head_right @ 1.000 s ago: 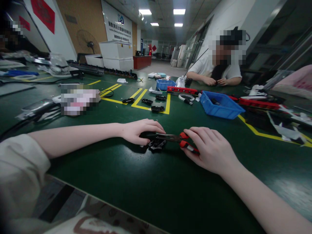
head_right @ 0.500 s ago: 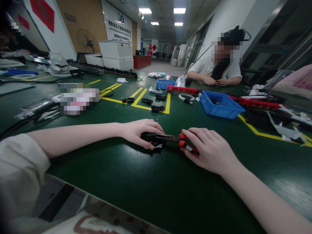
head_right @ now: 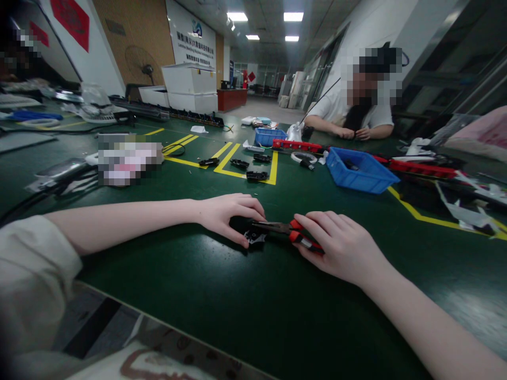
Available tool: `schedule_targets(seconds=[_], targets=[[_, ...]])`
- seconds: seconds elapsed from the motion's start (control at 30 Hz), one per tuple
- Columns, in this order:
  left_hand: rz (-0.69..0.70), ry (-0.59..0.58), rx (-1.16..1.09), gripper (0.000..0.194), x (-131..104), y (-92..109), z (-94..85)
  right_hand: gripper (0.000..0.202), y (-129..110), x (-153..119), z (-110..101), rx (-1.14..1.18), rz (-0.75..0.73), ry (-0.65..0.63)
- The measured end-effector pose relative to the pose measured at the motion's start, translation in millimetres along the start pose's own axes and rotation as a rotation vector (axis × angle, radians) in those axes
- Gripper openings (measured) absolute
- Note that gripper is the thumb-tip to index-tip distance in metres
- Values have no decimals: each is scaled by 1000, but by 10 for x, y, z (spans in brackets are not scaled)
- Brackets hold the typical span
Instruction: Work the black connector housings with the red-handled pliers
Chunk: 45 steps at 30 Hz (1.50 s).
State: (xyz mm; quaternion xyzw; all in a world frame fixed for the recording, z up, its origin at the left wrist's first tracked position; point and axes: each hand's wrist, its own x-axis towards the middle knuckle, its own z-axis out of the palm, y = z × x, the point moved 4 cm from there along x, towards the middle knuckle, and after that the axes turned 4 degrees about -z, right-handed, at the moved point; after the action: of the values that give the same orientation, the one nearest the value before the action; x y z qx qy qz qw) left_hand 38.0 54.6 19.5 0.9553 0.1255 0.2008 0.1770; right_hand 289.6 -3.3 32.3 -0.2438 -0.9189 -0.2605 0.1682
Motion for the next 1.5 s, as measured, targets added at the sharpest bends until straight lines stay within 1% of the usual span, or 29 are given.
schedule_targets(seconds=[0.13,0.33,0.47,0.57,0.67,0.8,0.93,1.07,1.37,1.5], targets=[[7,-17,24,48,-3,18,-4,42,-35,30,-21,-1,-39,9],[-16,-44,44,47,-4,12,-3,40,-46,40,-41,-1,-51,41],[5,-28,35,49,-5,12,-2,40,-30,17,-23,-11,-42,42],[2,-5,19,46,-8,7,-3,42,-27,6,-25,-29,-22,37],[-7,3,9,44,-9,0,0,42,-46,6,-44,-87,-45,53],[-1,0,9,47,-8,1,0,42,-56,0,-47,-138,-73,80],[-18,-7,7,45,-10,-3,-3,44,-41,-7,-14,-127,-67,72],[12,-5,20,46,-13,9,-8,44,-43,1,0,-112,-78,60],[38,-25,63,50,-11,29,-13,43,-85,31,-70,-136,-93,60],[43,-21,64,50,-11,34,-15,40,-106,43,-78,-200,-111,54]])
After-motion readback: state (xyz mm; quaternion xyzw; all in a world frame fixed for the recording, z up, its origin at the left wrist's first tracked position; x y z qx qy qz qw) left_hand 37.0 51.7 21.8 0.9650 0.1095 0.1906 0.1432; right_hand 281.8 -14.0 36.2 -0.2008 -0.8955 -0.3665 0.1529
